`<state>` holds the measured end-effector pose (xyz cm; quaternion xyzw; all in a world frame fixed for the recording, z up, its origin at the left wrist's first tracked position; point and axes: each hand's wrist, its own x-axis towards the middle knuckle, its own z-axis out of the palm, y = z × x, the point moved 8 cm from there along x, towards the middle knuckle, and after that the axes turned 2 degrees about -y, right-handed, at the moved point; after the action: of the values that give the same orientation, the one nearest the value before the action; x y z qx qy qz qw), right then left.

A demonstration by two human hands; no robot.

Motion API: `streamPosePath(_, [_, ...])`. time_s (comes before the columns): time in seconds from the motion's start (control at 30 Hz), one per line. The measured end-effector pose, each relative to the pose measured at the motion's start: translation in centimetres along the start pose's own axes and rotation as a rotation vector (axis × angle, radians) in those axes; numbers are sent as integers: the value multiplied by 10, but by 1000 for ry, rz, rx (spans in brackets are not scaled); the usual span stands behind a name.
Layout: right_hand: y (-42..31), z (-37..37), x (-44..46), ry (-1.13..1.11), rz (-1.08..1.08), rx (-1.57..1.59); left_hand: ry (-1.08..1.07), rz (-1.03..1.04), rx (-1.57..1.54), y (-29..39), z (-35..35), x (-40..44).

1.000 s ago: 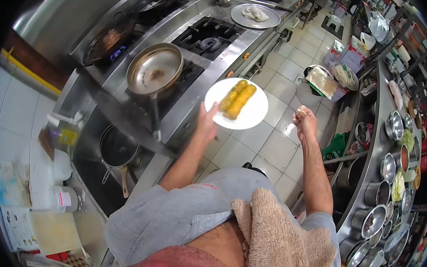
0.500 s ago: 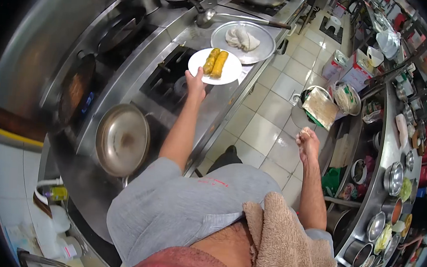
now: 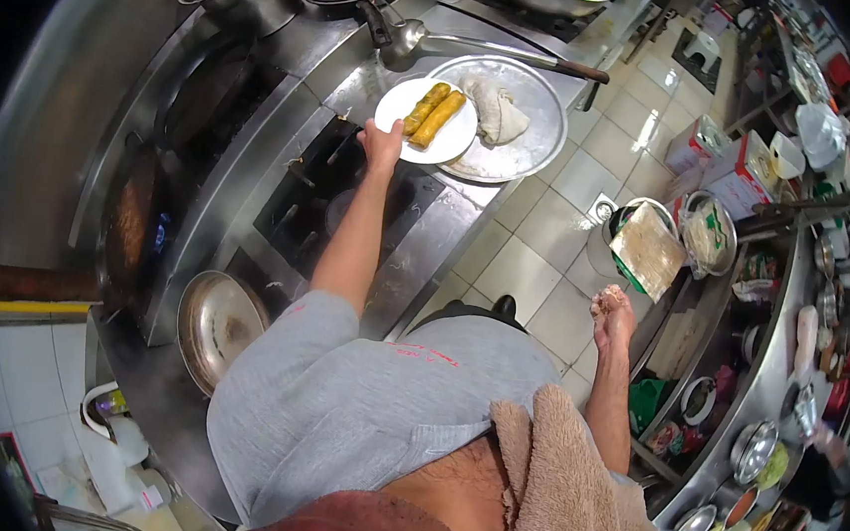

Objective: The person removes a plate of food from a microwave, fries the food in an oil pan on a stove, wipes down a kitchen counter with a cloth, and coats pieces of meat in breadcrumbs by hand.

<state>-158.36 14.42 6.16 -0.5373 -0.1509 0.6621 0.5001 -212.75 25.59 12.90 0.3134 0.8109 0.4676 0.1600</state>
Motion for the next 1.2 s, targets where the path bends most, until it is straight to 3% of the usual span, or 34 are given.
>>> streamPosePath(0.03, [-5, 5, 10, -8, 6, -9, 17, -11, 9, 5, -4, -6])
streamPosePath(0.1, [-12, 13, 32, -38, 22, -27, 101, 292, 280, 41, -12, -15])
streamPosePath(0.13, [-17, 17, 43, -86, 25, -32, -22, 283, 414, 44, -5, -12])
streamPosePath(0.17, [-21, 21, 54, -134, 28, -37, -4, 268, 420, 49, -8, -9])
streamPosePath(0.23, [-31, 29, 69, -154, 44, -51, -247, 186, 662, 53, 6, -8])
streamPosePath(0.37, [-41, 27, 93, -160, 62, -80, -322, 205, 810, 59, 12, 2])
streamPosePath(0.63, [-31, 12, 107, -195, 100, -88, -186, 281, 779, 89, 8, 9])
streamPosePath(0.7, [-26, 7, 107, -204, 115, -102, -159, 330, 493, 97, 12, 13])
streamPosePath(0.8, [-25, 9, 107, -218, 113, -155, -166, 488, 443, 98, 35, 17])
streamPosePath(0.83, [-17, 1, 119, -276, 111, -109, -194, 401, 455, 100, 34, 12])
streamPosePath(0.9, [-8, -11, 140, -352, 123, -136, -129, 492, 339, 102, 34, 11])
streamPosePath(0.93, [-10, -14, 141, -269, 129, -181, -110, 547, 378, 124, 25, 0])
streamPosePath(1.03, [-7, -3, 150, -329, 167, -187, -93, 613, 622, 148, 11, -1])
streamPosePath(1.2, [-15, 33, 129, -356, 136, -216, -156, 674, 803, 199, -105, -23])
